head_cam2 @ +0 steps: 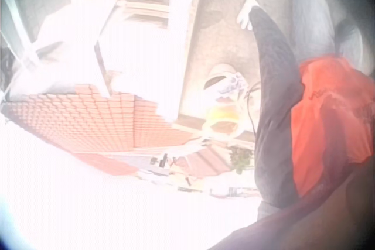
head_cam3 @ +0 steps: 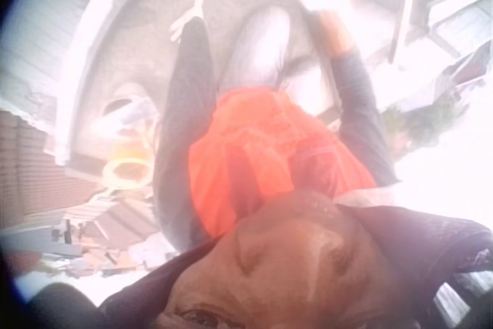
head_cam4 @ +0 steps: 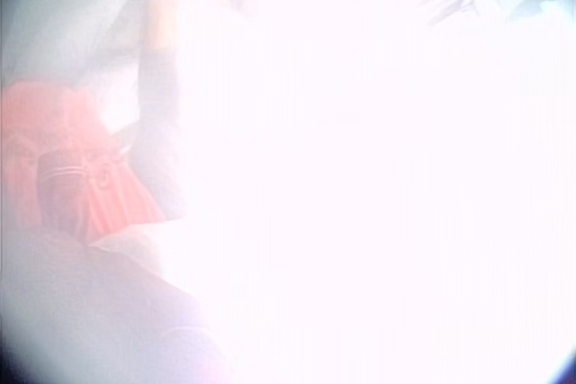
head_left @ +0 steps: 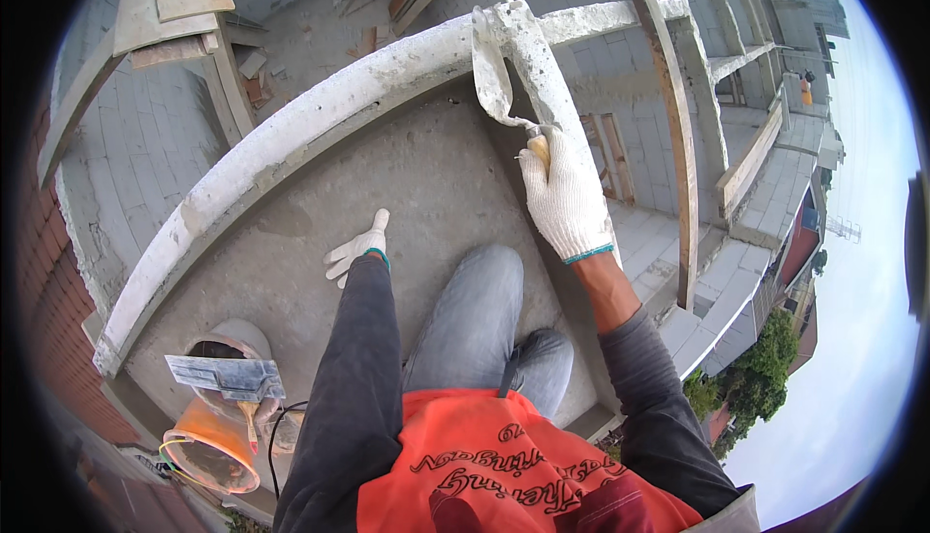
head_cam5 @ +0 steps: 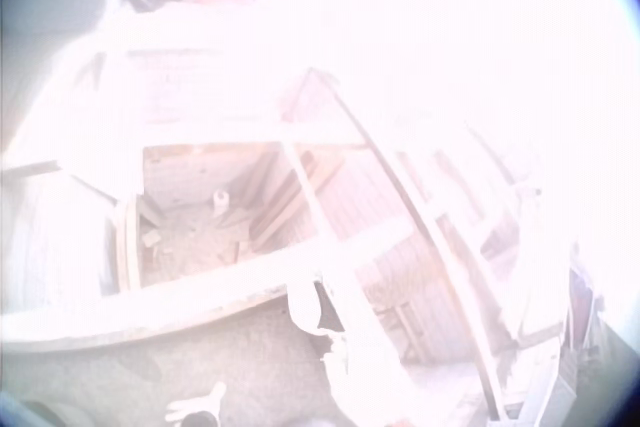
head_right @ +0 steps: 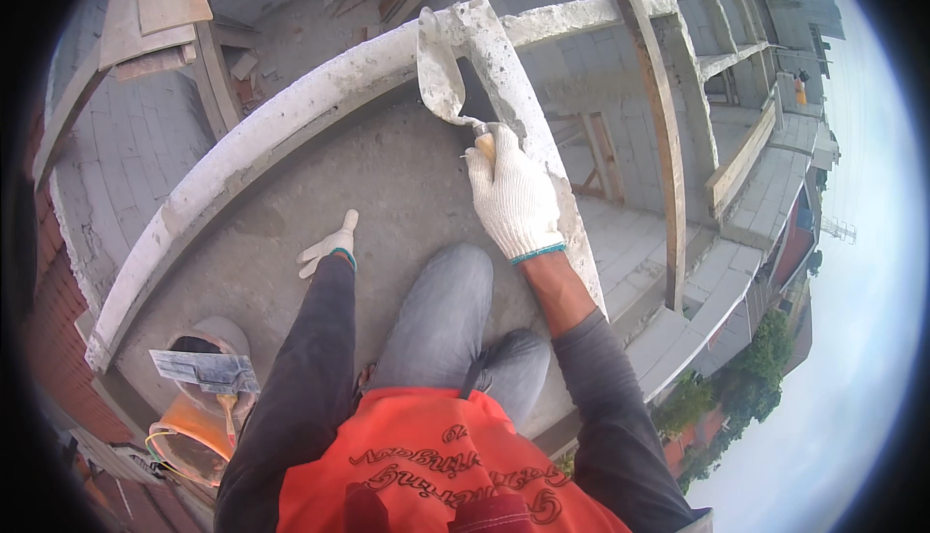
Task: The person applies a white plaster-like substance to a concrete roof beam using a trowel. They smooth the surface along the beam and occasionally use a brush to clean or refine the edges.
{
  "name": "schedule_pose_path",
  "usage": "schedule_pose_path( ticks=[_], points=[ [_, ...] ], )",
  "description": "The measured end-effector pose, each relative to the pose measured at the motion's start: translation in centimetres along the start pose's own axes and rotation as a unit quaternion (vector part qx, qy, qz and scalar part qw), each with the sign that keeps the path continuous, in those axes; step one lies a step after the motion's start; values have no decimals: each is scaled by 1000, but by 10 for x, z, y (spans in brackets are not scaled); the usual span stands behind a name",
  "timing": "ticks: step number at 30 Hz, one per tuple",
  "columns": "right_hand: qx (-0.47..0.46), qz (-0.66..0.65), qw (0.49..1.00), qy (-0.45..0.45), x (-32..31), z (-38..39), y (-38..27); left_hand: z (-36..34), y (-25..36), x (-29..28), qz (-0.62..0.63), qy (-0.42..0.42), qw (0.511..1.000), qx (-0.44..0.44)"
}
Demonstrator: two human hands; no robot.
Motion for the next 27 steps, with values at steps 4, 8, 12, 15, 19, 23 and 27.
schedule_pose_path(
  ticks=[4,8,12,15,19,23,27],
  points=[
    [50,22,998,-17,17,-6,39,3,2,-4,-31,-9,999,5],
    [41,20,999,-25,8,0,4,10,0,-7,-34,-13,999,3],
    [-1,53,998,-34,-4,4,-21,1,1,-3,-2,-7,1000,4],
    [191,44,980,-23,13,-1,86,19,3,-9,-32,-21,999,11],
    [3,27,999,-18,-10,3,0,-2,-1,2,2,5,1000,2],
    [72,47,996,-9,5,0,33,7,1,-4,-35,-5,999,11],
    [152,13,988,-39,-2,3,47,0,3,3,-25,8,1000,1]
  ],
)
Point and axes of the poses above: each hand's wrist, its own z-axis away from the middle knuckle, its own x-axis out of the palm, y = z × x, the point moved 1 cm from there along -z, towards the middle knuckle, and after that the axes turned 1 degree about -z, right-handed, at the moved point
